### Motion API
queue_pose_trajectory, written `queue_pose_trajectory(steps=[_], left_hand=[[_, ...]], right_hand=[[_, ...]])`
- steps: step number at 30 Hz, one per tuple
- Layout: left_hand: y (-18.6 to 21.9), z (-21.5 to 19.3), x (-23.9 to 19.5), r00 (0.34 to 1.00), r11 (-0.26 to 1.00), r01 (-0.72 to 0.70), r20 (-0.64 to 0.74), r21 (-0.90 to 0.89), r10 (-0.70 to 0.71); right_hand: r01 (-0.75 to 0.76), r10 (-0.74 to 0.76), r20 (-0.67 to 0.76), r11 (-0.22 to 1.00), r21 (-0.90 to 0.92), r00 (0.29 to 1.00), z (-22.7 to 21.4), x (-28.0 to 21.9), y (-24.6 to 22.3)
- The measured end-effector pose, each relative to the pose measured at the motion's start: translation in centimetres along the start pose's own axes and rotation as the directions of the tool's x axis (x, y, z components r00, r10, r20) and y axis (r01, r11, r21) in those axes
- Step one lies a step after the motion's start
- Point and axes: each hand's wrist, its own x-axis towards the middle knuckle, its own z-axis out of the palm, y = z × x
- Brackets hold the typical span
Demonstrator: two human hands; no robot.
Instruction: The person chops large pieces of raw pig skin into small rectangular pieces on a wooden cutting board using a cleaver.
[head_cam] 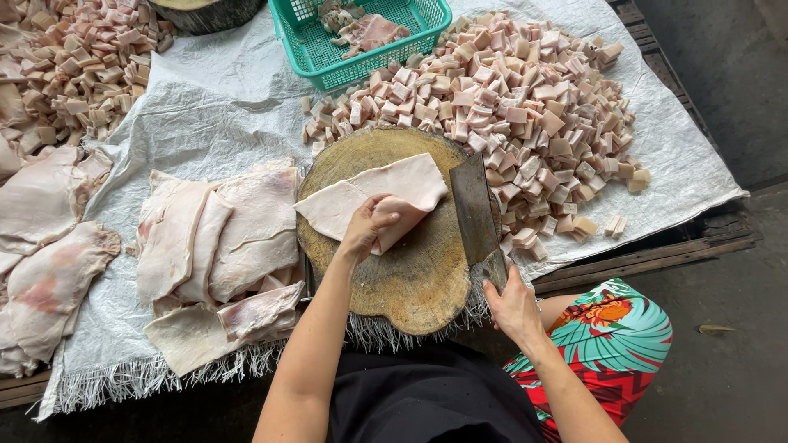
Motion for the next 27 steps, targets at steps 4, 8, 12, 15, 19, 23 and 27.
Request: queue_pose_trajectory(steps=[4,8,12,15,19,23,27], left_hand=[[-0.3,1.7,-0.8,0.995,0.995,0.003,0.094,0.097,-0.012],[-0.8,2.5,-0.9,0.988,0.998,-0.02,0.155,0.068,0.009],[-0.4,3.0,-1.4,0.983,1.0,-0.01,0.185,0.009,0.009],[0.1,3.7,-1.7,0.982,0.978,-0.089,0.18,0.189,0.055],[-0.9,4.0,-0.1,0.997,0.917,-0.068,0.065,0.393,0.046],[-4.0,1.9,3.4,0.998,0.989,0.043,0.03,0.143,-0.048],[-5.1,0.2,4.3,0.977,0.973,0.209,-0.011,-0.1,-0.211]], right_hand=[[-0.017,0.017,0.003,1.0,-0.019,1.0,-0.1,0.0,-0.2],[-0.035,0.035,0.007,0.999,0.022,0.999,-0.1,-0.1,-0.3],[-0.016,0.016,0.002,0.999,0.028,1.0,-0.2,-0.2,-0.5],[-0.025,0.025,0.004,0.999,0.02,1.0,-0.2,-0.2,-0.4],[-0.022,0.022,0.003,1.0,0.012,1.0,-0.1,-0.1,-0.2],[-0.02,0.02,0.012,1.0,-0.006,1.0,-0.1,0.1,-0.1],[-0.016,0.016,0.011,1.0,-0.011,1.0,-0.1,0.1,0.0]])
